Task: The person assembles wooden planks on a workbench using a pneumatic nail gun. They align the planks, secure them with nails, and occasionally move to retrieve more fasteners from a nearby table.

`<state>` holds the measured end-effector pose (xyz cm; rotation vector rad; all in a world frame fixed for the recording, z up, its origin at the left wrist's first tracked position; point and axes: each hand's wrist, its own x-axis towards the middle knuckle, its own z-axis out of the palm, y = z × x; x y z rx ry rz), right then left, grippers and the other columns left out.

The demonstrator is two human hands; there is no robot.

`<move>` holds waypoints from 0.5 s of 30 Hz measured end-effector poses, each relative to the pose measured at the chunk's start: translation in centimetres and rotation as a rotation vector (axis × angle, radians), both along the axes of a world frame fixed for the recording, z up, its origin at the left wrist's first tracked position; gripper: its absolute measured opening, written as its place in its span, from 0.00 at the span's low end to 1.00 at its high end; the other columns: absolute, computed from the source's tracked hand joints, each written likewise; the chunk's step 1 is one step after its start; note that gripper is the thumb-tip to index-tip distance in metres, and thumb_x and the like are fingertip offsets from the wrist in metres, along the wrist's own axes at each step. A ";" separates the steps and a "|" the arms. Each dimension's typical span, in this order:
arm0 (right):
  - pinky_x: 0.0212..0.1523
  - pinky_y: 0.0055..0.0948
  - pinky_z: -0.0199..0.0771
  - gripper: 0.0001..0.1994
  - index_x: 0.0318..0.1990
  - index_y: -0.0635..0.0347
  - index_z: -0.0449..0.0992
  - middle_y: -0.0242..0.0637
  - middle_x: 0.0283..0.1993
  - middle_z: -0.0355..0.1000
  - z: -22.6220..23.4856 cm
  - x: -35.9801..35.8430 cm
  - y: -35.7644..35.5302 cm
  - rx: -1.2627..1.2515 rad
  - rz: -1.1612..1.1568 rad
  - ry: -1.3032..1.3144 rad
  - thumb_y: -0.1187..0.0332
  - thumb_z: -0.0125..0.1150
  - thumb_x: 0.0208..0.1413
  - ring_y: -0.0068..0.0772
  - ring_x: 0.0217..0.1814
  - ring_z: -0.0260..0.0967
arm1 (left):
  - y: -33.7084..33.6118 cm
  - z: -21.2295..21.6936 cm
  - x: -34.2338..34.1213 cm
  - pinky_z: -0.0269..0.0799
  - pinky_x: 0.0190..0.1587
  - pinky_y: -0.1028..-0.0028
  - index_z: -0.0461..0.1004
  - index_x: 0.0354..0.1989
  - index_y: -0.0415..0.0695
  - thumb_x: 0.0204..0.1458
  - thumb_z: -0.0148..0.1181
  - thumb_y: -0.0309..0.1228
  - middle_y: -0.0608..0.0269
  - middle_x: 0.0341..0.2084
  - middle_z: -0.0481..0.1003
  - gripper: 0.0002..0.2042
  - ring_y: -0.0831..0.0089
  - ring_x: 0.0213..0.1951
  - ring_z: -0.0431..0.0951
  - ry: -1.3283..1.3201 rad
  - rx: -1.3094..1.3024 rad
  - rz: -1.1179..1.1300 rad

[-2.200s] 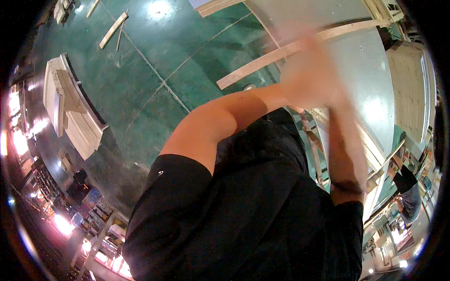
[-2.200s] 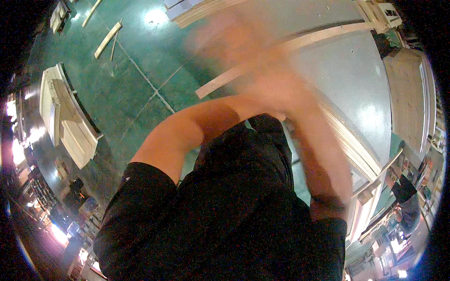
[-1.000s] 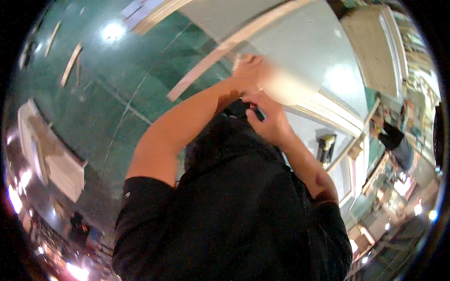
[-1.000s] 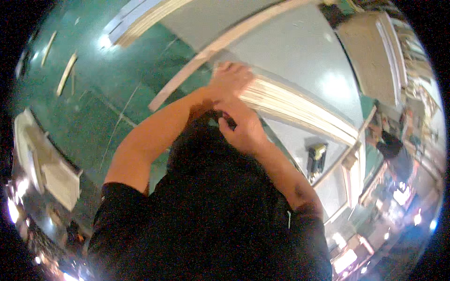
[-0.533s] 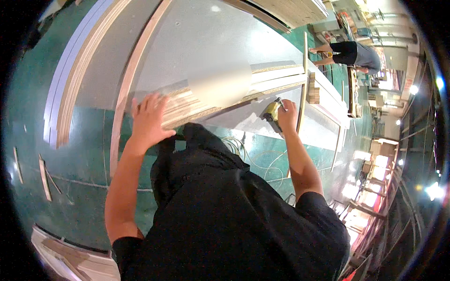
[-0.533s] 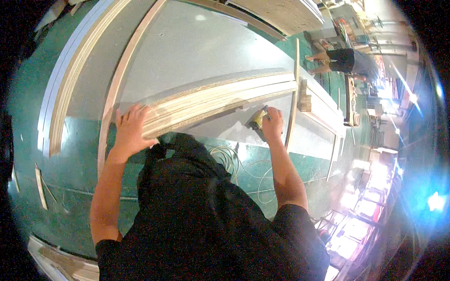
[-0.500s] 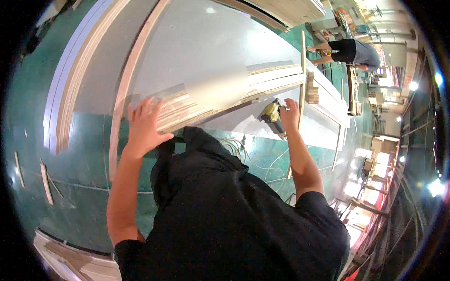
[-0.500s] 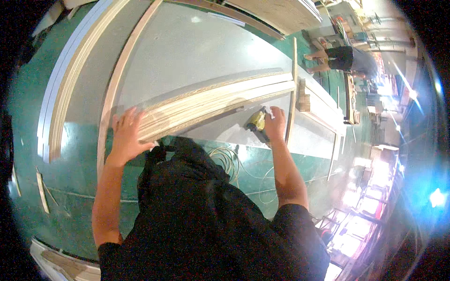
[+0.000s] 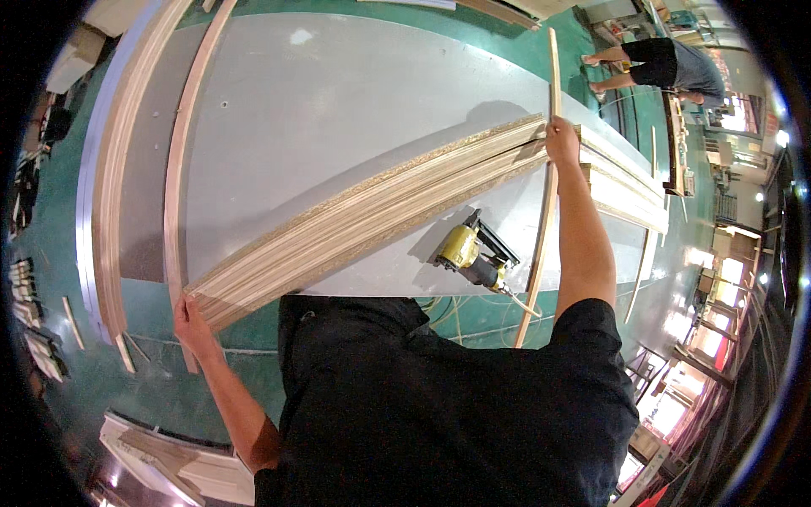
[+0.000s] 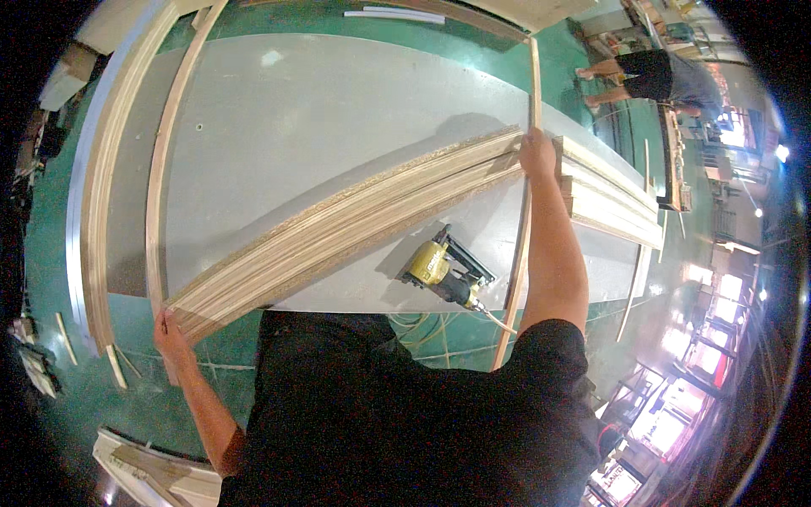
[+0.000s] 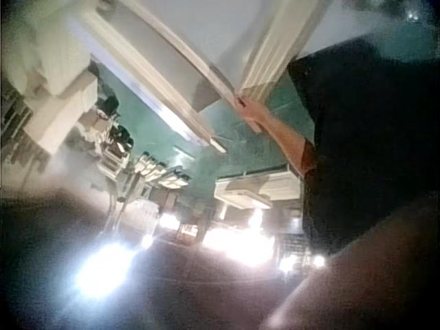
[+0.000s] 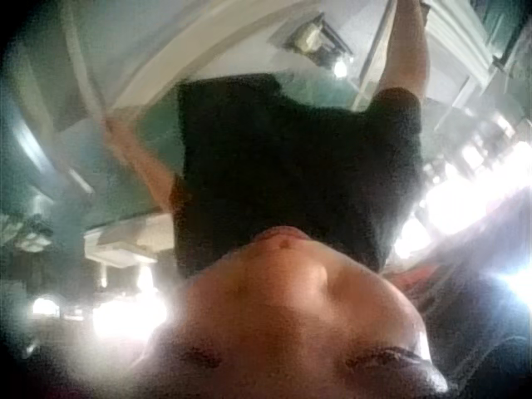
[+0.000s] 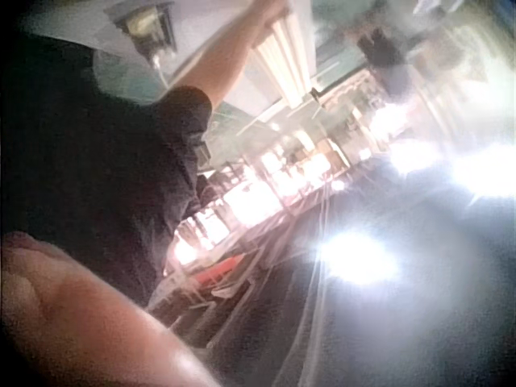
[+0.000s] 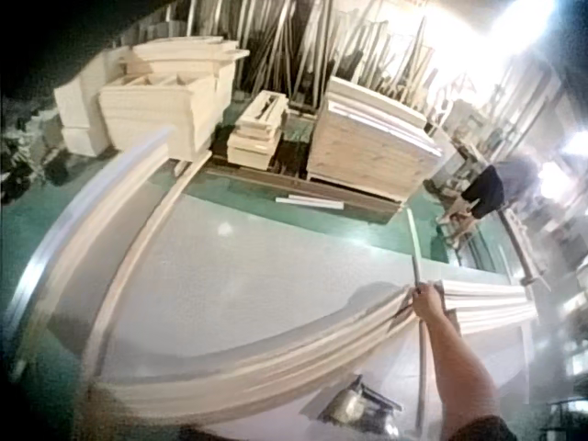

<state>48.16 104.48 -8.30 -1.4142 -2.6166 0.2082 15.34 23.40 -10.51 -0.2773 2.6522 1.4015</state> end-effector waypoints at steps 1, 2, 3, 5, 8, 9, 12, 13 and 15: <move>0.51 0.51 0.74 0.17 0.54 0.54 0.76 0.55 0.46 0.76 -0.6 -0.3 1.1 0.006 0.003 -0.048 0.58 0.52 0.62 0.64 0.49 0.73 | 0.3 0.7 0.1 0.72 0.50 0.71 0.76 0.52 0.37 0.62 0.58 0.31 0.60 0.41 0.79 0.14 0.69 0.44 0.77 -0.020 -0.036 0.014; 0.52 0.50 0.74 0.18 0.54 0.54 0.76 0.56 0.46 0.77 -1.4 -0.6 1.9 -0.002 0.038 -0.055 0.57 0.52 0.62 0.63 0.51 0.73 | 0.7 1.7 0.7 0.72 0.49 0.70 0.76 0.51 0.37 0.63 0.57 0.32 0.60 0.41 0.79 0.13 0.70 0.43 0.77 -0.081 0.002 0.053; 0.50 0.49 0.75 0.17 0.52 0.54 0.77 0.54 0.46 0.78 -1.6 -1.7 2.4 -0.132 -0.021 -0.103 0.56 0.51 0.63 0.61 0.49 0.75 | 1.6 2.9 1.2 0.73 0.47 0.70 0.77 0.51 0.38 0.63 0.56 0.33 0.61 0.41 0.79 0.13 0.70 0.43 0.77 -0.134 0.036 0.101; 0.50 0.43 0.75 0.16 0.53 0.52 0.78 0.45 0.46 0.78 -4.9 -0.6 6.7 -0.099 -0.179 -0.295 0.58 0.53 0.64 0.49 0.47 0.77 | 2.2 3.9 1.4 0.73 0.46 0.69 0.78 0.49 0.40 0.62 0.57 0.35 0.62 0.40 0.79 0.14 0.72 0.41 0.76 -0.161 -0.133 0.080; 0.56 0.39 0.73 0.20 0.60 0.56 0.71 0.43 0.56 0.74 -7.2 4.2 12.4 -0.330 -0.061 -0.070 0.60 0.53 0.65 0.43 0.51 0.76 | 5.6 6.3 0.6 0.72 0.45 0.70 0.79 0.47 0.42 0.60 0.59 0.37 0.63 0.39 0.79 0.14 0.74 0.40 0.75 -0.221 -0.339 0.066; 0.58 0.38 0.73 0.21 0.62 0.57 0.69 0.43 0.60 0.72 -7.9 5.2 14.8 -0.409 -0.034 0.015 0.60 0.53 0.65 0.41 0.53 0.75 | 4.5 5.0 0.4 0.71 0.47 0.72 0.80 0.45 0.39 0.60 0.59 0.35 0.63 0.37 0.79 0.13 0.74 0.39 0.75 -0.182 -0.198 0.076; 0.58 0.33 0.71 0.25 0.63 0.63 0.70 0.41 0.61 0.73 -11.0 3.3 16.1 -0.626 -0.068 0.192 0.56 0.55 0.65 0.37 0.55 0.74 | 0.9 1.7 1.3 0.70 0.46 0.73 0.81 0.42 0.35 0.57 0.63 0.31 0.63 0.35 0.80 0.11 0.75 0.38 0.75 -0.069 0.117 0.232; 0.58 0.32 0.70 0.24 0.60 0.64 0.73 0.42 0.59 0.75 -10.5 4.2 17.0 -0.410 0.103 0.042 0.55 0.57 0.64 0.38 0.56 0.74 | 0.7 0.8 0.5 0.70 0.45 0.73 0.81 0.43 0.35 0.57 0.63 0.30 0.63 0.35 0.80 0.11 0.75 0.38 0.75 -0.061 0.142 0.217; 0.56 0.32 0.70 0.22 0.56 0.64 0.77 0.44 0.55 0.78 -10.7 2.3 14.5 -0.253 0.190 -0.073 0.56 0.58 0.63 0.39 0.56 0.74 | 0.9 1.6 0.8 0.70 0.44 0.73 0.81 0.43 0.35 0.56 0.63 0.29 0.64 0.35 0.80 0.11 0.76 0.37 0.75 -0.024 0.140 0.200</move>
